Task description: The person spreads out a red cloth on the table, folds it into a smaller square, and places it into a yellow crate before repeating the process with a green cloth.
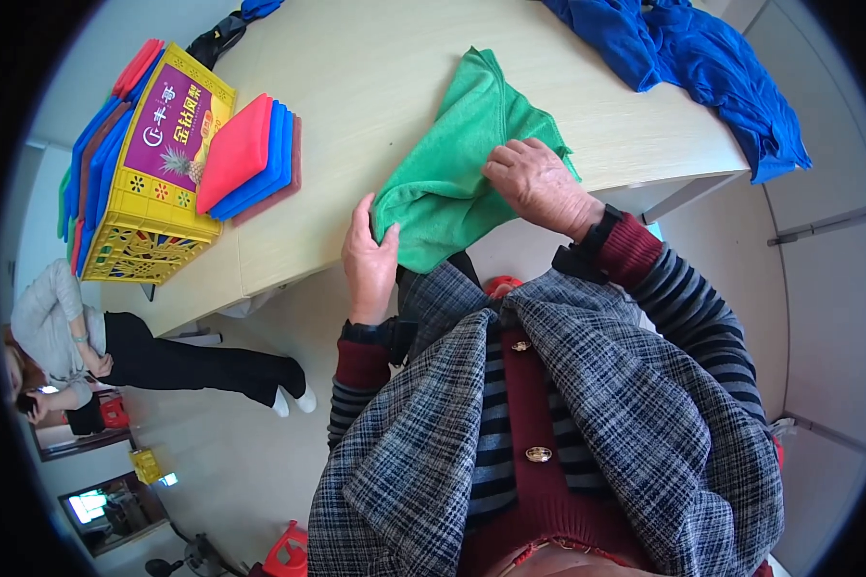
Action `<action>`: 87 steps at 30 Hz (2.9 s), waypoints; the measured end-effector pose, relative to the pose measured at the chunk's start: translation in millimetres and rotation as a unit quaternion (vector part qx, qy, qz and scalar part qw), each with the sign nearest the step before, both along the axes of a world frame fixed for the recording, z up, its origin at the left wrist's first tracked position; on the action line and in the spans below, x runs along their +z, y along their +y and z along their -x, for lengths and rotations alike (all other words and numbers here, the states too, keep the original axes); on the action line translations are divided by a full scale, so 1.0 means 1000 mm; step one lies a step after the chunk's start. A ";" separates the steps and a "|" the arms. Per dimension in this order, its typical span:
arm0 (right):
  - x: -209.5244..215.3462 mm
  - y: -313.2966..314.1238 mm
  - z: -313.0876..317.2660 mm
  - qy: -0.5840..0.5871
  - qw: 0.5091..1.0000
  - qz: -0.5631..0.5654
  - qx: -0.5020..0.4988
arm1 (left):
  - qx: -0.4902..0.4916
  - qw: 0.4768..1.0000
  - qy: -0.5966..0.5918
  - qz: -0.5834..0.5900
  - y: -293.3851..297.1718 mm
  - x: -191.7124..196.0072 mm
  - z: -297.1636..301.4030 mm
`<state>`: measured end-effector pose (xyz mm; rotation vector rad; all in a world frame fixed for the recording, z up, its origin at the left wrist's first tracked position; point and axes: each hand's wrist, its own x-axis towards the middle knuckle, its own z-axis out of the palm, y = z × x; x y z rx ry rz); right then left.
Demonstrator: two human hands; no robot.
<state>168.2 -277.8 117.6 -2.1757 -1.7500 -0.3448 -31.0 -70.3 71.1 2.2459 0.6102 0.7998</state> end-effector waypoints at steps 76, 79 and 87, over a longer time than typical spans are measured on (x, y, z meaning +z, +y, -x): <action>-0.114 -0.132 -0.005 0.738 0.584 -0.271 -0.203 | -0.048 0.975 -0.036 -0.215 -0.001 0.000 0.040; -0.108 -0.128 -0.002 0.726 0.582 -0.297 -0.216 | -0.043 0.974 -0.042 -0.217 0.002 -0.002 0.035; -0.100 -0.118 0.002 0.670 0.605 -0.362 -0.232 | -0.032 0.974 -0.032 -0.221 0.004 -0.006 0.031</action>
